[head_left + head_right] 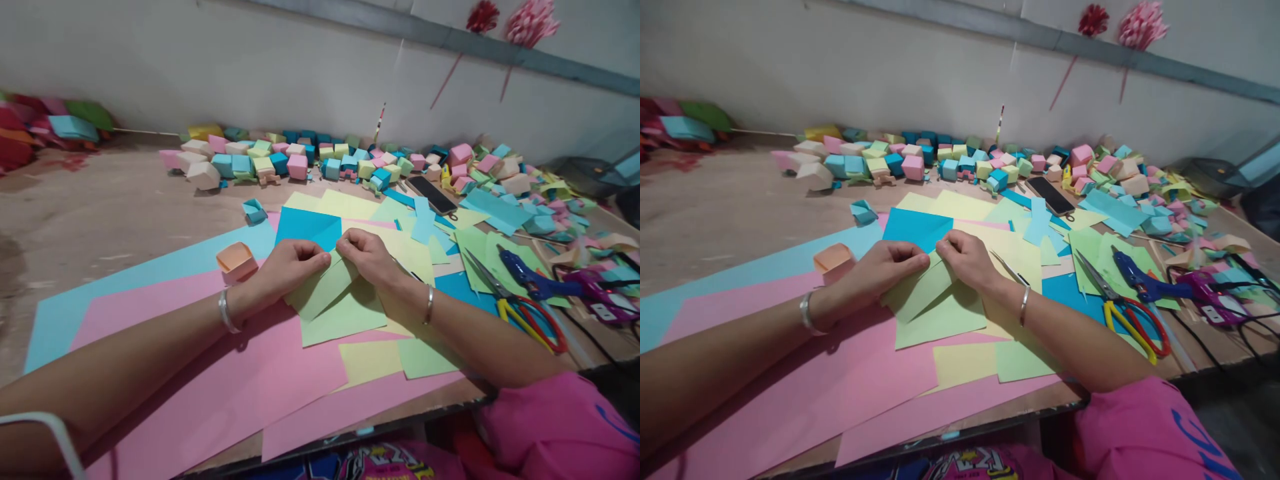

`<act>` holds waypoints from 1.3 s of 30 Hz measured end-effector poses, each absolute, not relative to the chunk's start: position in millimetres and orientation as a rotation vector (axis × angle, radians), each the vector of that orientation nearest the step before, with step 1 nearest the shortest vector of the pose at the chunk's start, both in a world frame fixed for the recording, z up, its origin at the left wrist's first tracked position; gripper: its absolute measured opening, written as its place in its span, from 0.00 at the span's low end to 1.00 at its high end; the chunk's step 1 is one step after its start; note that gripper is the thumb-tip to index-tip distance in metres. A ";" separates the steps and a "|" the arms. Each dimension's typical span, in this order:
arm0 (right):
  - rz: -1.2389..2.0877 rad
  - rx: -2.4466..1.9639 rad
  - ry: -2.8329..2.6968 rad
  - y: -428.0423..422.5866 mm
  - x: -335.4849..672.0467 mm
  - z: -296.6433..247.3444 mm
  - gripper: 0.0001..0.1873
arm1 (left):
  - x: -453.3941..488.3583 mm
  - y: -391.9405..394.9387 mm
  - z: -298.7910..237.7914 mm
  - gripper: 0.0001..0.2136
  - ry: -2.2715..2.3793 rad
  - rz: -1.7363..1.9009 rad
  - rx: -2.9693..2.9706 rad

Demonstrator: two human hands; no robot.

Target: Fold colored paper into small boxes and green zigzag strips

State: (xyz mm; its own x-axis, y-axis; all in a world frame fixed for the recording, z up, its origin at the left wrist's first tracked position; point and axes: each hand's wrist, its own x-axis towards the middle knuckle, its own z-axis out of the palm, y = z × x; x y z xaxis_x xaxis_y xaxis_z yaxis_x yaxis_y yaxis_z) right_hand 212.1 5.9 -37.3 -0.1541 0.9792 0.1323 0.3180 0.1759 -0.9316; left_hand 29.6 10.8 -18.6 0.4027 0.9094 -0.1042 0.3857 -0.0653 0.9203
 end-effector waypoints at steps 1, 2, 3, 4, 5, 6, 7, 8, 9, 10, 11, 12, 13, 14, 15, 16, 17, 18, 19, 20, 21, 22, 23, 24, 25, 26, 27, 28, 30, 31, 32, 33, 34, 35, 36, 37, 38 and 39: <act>1.020 -1.242 -1.644 4.9 211.9 -36.6 0.14 | 29.8 10.1 -16.8 0.15 1.147 0.638 1.661; 1.022 -1.221 -1.674 3.4 211.5 -35.5 0.14 | 30.2 9.4 -15.2 0.15 1.137 0.628 1.673; 1.007 -1.208 -1.706 1.7 210.9 -34.3 0.14 | 30.7 8.9 -13.9 0.16 1.131 0.624 1.688; 0.985 -1.204 -1.733 0.2 210.3 -33.1 0.14 | 31.1 8.7 -13.0 0.16 1.128 0.624 1.708; 0.966 -1.213 -1.742 -0.7 210.0 -32.4 0.14 | 31.4 9.0 -12.6 0.16 1.128 0.627 1.729; 0.955 -1.228 -1.725 -0.5 210.4 -32.1 0.14 | 31.6 9.6 -12.6 0.16 1.133 0.629 1.753; 0.955 -1.243 -1.681 1.2 211.8 -32.4 0.14 | 31.6 10.4 -12.7 0.16 1.138 0.632 1.775; 0.957 -1.259 -1.613 4.7 214.5 -33.3 0.14 | 31.4 11.2 -13.0 0.16 1.142 0.634 1.789; 0.959 -1.269 -1.530 9.9 218.8 -34.5 0.14 | 31.1 12.0 -13.3 0.15 1.147 0.637 1.795; 0.946 -1.281 -1.448 16.9 224.8 -36.0 0.15 | 30.7 12.6 -13.6 0.15 1.151 0.633 1.795; 0.917 -1.296 -1.372 25.3 232.3 -37.6 0.15 | 30.3 12.9 -13.9 0.15 1.160 0.631 1.793; 0.902 -1.298 -1.338 34.6 241.0 -39.1 0.15 | 29.8 12.9 -14.4 0.15 1.173 0.628 1.792; 0.865 -1.302 -1.310 44.1 250.6 -40.3 0.14 | 29.3 12.9 -15.1 0.15 1.190 0.631 1.794; 0.793 -1.309 -1.264 53.2 260.1 -40.9 0.15 | 28.8 12.9 -16.1 0.14 1.212 0.651 1.801; 0.708 -1.314 -1.196 60.9 268.8 -41.0 0.15 | 28.4 13.1 -17.5 0.13 1.232 0.694 1.806; 0.658 -1.324 -1.162 66.7 275.7 -40.3 0.16 | 28.1 13.6 -19.2 0.12 1.251 0.763 1.803; 0.586 -1.313 -1.160 70.0 280.2 -39.2 0.17 | 27.8 14.5 -21.1 0.12 1.268 0.858 1.788; 0.539 -1.280 -1.206 70.6 281.6 -37.8 0.17 | 27.7 15.7 -23.0 0.11 1.280 0.966 1.765; 0.518 -1.239 -1.266 68.8 280.1 -36.5 0.16 | 27.8 17.1 -24.9 0.11 1.285 1.072 1.740; 0.525 -1.193 -1.324 64.8 275.8 -35.4 0.16 | 28.0 18.3 -26.5 0.11 1.279 1.159 1.719; 0.569 -1.155 -1.384 59.4 269.5 -34.8 0.15 | 28.3 19.3 -27.8 0.12 1.260 1.217 1.704; 0.614 -1.122 -1.427 53.2 262.1 -34.7 0.14 | 28.7 19.6 -28.7 0.12 1.232 1.236 1.694; 0.651 -1.098 -1.448 47.1 254.6 -35.2 0.15 | 29.1 19.4 -29.2 0.13 1.197 1.210 1.685; 0.684 -1.087 -1.457 41.5 247.8 -36.0 0.15 | 29.5 18.5 -29.2 0.14 1.166 1.143 1.673; 0.708 -1.078 -1.453 36.9 242.2 -37.1 0.15 | 29.8 17.0 -28.8 0.14 1.147 1.050 1.654; 0.739 -1.072 -1.441 33.5 238.1 -38.2 0.16 | 30.0 15.4 -28.1 0.13 1.144 0.958 1.629; 0.781 -1.067 -1.428 31.3 235.3 -39.3 0.16 | 30.1 13.8 -27.3 0.12 1.155 0.887 1.602; 0.836 -1.062 -1.419 30.1 233.7 -40.2 0.16 | 29.9 12.5 -26.5 0.11 1.180 0.853 1.580; 0.962 -1.058 -1.416 29.0 232.4 -41.8 0.15 | 29.1 11.8 -25.5 0.11 1.249 0.910 1.549; 1.016 -1.061 -1.415 28.6 232.0 -42.5 0.15 | 28.7 12.4 -25.5 0.10 1.271 0.981 1.538; 1.053 -1.064 -1.411 28.1 231.5 -43.3 0.14 | 28.3 13.6 -25.8 0.10 1.278 1.052 1.521; 1.071 -1.068 -1.397 27.3 230.8 -44.0 0.12 | 28.1 15.0 -26.5 0.10 1.271 1.111 1.499; 1.083 -1.070 -1.372 26.2 230.1 -44.7 0.11 | 28.0 16.6 -27.4 0.09 1.256 1.160 1.471; 1.093 -1.073 -1.341 25.1 229.3 -45.3 0.10 | 28.0 18.1 -28.4 0.09 1.242 1.195 1.445; 1.104 -1.075 -1.316 23.8 228.8 -45.7 0.09 | 28.1 19.5 -29.5 0.09 1.234 1.214 1.427; 1.124 -1.076 -1.302 22.7 228.6 -45.8 0.09 | 28.0 20.8 -30.6 0.08 1.238 1.223 1.420; 1.157 -1.073 -1.298 21.8 228.8 -45.5 0.09 | 27.8 22.1 -31.8 0.08 1.249 1.229 1.425; 1.205 -1.067 -1.303 21.1 229.2 -45.0 0.09 | 27.5 23.3 -32.9 0.07 1.264 1.236 1.436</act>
